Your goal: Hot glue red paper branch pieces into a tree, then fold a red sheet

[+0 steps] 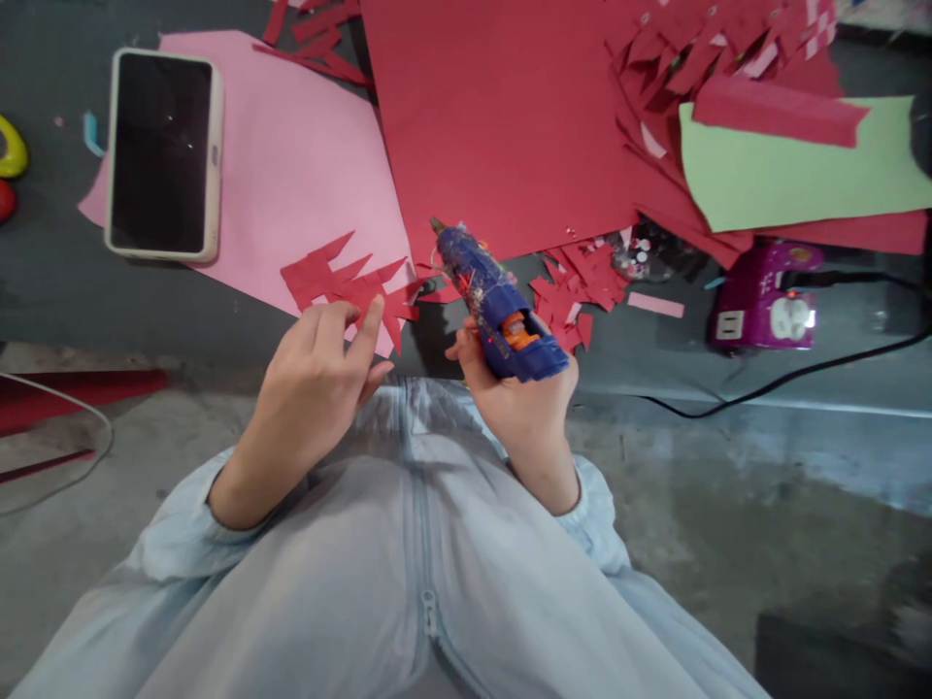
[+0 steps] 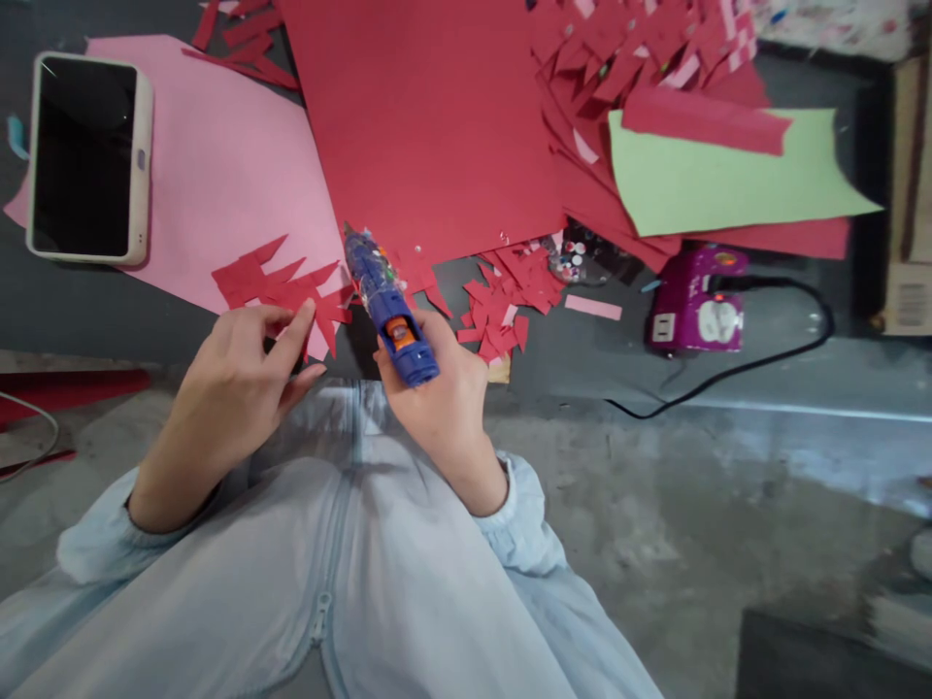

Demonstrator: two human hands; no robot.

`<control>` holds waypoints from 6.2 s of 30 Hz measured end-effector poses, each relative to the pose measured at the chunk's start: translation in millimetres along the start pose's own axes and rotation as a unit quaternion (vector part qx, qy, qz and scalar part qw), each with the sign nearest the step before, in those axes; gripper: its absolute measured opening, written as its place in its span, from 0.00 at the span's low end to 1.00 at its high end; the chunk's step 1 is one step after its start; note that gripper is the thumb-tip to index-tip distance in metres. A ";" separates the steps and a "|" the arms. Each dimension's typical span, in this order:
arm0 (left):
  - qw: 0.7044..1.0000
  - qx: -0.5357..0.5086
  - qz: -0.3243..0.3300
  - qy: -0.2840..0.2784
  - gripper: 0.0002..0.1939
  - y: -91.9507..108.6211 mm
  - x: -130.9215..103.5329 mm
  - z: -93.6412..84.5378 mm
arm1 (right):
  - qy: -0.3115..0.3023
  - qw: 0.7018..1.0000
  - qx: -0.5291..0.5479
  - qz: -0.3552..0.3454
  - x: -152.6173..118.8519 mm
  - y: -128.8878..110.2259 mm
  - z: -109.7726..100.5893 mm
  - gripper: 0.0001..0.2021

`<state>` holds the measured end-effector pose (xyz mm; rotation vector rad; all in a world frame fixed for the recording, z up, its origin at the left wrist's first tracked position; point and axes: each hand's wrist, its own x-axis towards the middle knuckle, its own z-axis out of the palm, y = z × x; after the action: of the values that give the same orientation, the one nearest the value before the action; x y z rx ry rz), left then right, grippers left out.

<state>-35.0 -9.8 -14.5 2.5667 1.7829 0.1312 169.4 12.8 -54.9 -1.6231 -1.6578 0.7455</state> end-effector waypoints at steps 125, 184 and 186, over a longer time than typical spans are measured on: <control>0.999 -0.040 0.024 0.021 0.19 30.7 84.2 -9.6 | 0.119 0.989 -0.015 0.081 13.2 1.3 -47.7 0.12; 0.908 -0.410 0.081 -0.029 0.17 -5.4 -15.7 -11.3 | -0.021 0.983 0.162 0.083 17.3 -28.6 -39.1 0.12; 0.921 -0.374 0.102 -0.034 0.17 -9.9 -20.8 -12.6 | -0.028 0.985 0.145 0.086 18.5 -30.1 -43.2 0.14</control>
<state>-52.4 -26.2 -3.8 2.1282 1.1144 0.5864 186.3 26.8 -3.6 -1.5595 -1.3817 1.0758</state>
